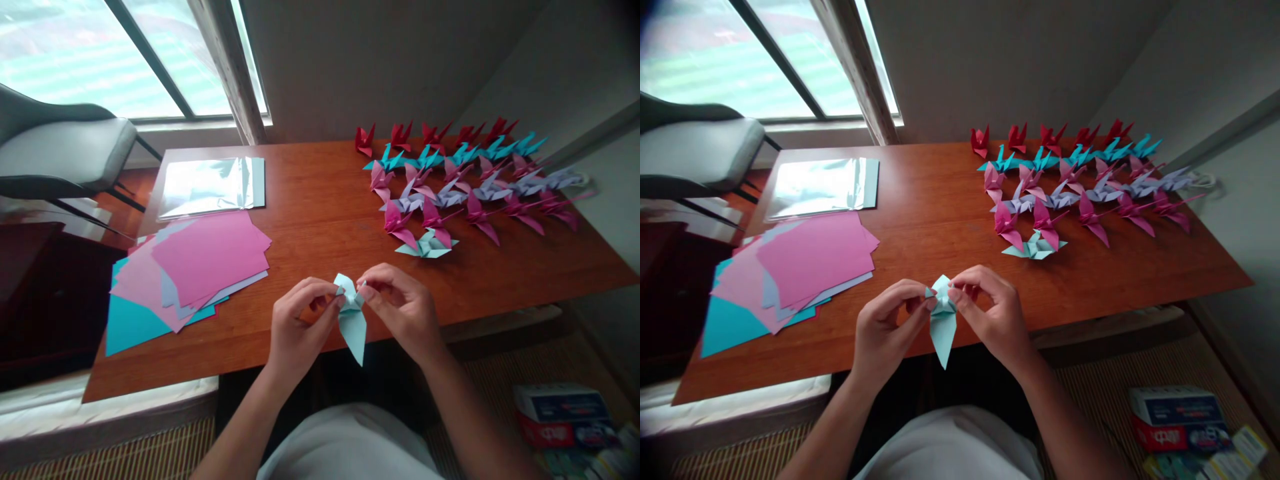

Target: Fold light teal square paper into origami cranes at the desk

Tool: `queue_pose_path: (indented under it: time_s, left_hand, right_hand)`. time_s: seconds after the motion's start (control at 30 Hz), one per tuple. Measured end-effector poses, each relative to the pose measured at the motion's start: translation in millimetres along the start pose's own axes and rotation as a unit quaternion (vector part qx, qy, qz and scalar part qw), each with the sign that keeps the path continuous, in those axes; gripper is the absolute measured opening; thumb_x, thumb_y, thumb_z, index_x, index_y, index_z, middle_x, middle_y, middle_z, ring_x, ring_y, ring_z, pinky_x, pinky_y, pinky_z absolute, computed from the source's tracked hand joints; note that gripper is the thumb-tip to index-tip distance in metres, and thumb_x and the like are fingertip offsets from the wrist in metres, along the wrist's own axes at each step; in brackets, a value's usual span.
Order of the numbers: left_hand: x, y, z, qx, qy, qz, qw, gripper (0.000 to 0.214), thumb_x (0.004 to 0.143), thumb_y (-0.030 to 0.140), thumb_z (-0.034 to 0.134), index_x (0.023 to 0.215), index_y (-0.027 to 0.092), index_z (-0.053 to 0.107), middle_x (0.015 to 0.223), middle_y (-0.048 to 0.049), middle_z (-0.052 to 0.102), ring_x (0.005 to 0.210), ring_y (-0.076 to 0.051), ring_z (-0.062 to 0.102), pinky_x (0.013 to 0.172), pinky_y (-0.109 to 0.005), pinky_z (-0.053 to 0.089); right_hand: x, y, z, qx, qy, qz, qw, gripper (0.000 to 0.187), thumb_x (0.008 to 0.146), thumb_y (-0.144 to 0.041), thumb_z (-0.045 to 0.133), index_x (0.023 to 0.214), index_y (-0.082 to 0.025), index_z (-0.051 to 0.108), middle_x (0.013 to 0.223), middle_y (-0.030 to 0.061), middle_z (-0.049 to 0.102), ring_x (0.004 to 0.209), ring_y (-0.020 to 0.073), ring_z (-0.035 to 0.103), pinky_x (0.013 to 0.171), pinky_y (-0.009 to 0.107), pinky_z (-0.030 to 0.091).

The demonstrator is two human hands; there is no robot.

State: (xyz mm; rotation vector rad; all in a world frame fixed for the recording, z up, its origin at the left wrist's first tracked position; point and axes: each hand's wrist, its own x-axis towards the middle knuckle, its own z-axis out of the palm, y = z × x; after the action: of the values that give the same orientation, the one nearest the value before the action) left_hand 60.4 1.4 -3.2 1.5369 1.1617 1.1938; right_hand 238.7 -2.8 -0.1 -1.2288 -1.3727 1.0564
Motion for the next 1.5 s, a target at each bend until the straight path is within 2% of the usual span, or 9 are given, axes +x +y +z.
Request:
queue_pose_path:
  time_s: [0.13,0.37,0.5,0.7,0.9,1.17,1.5]
  left_hand:
    - [-1,0,0.0,-0.022,-0.021,-0.021,0.999,0.004,0.087,0.022,0.073,0.085,0.019,0.072,0.074,-0.0020,0.066,0.066,-0.013,0.055,0.063,-0.026,0.045]
    - [-2,-3,0.2,-0.043,-0.038,-0.042,0.997,0.006,0.087,0.024,0.073,0.085,0.018,0.071,0.074,-0.0008,0.064,0.068,-0.012,0.053,0.064,-0.025,0.043]
    - [-2,-4,-1.1,-0.100,-0.050,-0.098,0.989,0.008,0.086,0.025,0.075,0.086,0.018,0.072,0.074,0.0000,0.063,0.068,-0.011,0.052,0.063,-0.023,0.043]
    - [0,-3,-2.6,-0.269,-0.088,-0.234,0.930,0.015,0.080,0.026,0.082,0.082,0.015,0.073,0.076,-0.0008,0.066,0.068,-0.009,0.057,0.062,-0.019,0.045]
    - [-1,-5,-4.8,-0.319,-0.138,-0.313,0.884,0.021,0.078,0.028,0.084,0.084,0.013,0.072,0.073,-0.0009,0.065,0.061,-0.007,0.055,0.056,-0.017,0.042]
    - [-1,-6,-3.3,-0.341,-0.156,-0.338,0.863,0.023,0.076,0.029,0.086,0.082,0.013,0.070,0.071,0.0003,0.063,0.059,-0.006,0.054,0.055,-0.017,0.042]
    - [2,-5,-1.2,-0.345,-0.153,-0.334,0.864,0.023,0.076,0.029,0.086,0.081,0.013,0.070,0.071,0.0006,0.063,0.060,-0.005,0.053,0.056,-0.016,0.041]
  right_hand:
    - [1,0,-1,0.002,0.004,0.001,1.000,0.009,0.091,-0.031,0.069,0.086,-0.023,0.070,0.085,0.0029,0.066,0.080,0.0185,0.061,0.072,0.032,0.049]
    - [-2,-2,-1,0.048,0.004,0.041,0.998,0.008,0.090,-0.031,0.071,0.087,-0.023,0.069,0.086,0.0022,0.066,0.079,0.0168,0.061,0.071,0.030,0.049]
    - [-1,-1,-4,0.118,-0.012,0.070,0.990,0.007,0.089,-0.030,0.072,0.091,-0.024,0.072,0.086,0.0018,0.068,0.080,0.0157,0.062,0.071,0.028,0.051]
    - [5,-7,-15,0.138,-0.098,0.071,0.983,0.006,0.091,-0.027,0.069,0.090,-0.023,0.073,0.084,0.0013,0.067,0.079,0.0149,0.060,0.071,0.027,0.049]
    - [8,-14,-27,0.090,-0.154,0.055,0.982,0.005,0.091,-0.026,0.068,0.089,-0.023,0.071,0.085,0.0016,0.064,0.080,0.0159,0.057,0.070,0.029,0.045]
    - [7,-15,-28,0.106,-0.153,0.053,0.981,0.004,0.092,-0.024,0.067,0.089,-0.023,0.069,0.084,0.0010,0.061,0.080,0.0156,0.056,0.069,0.028,0.044]
    - [2,-9,-22,0.127,-0.112,0.042,0.985,0.006,0.092,-0.020,0.065,0.089,-0.023,0.069,0.083,0.0002,0.060,0.078,0.0142,0.055,0.068,0.027,0.043]
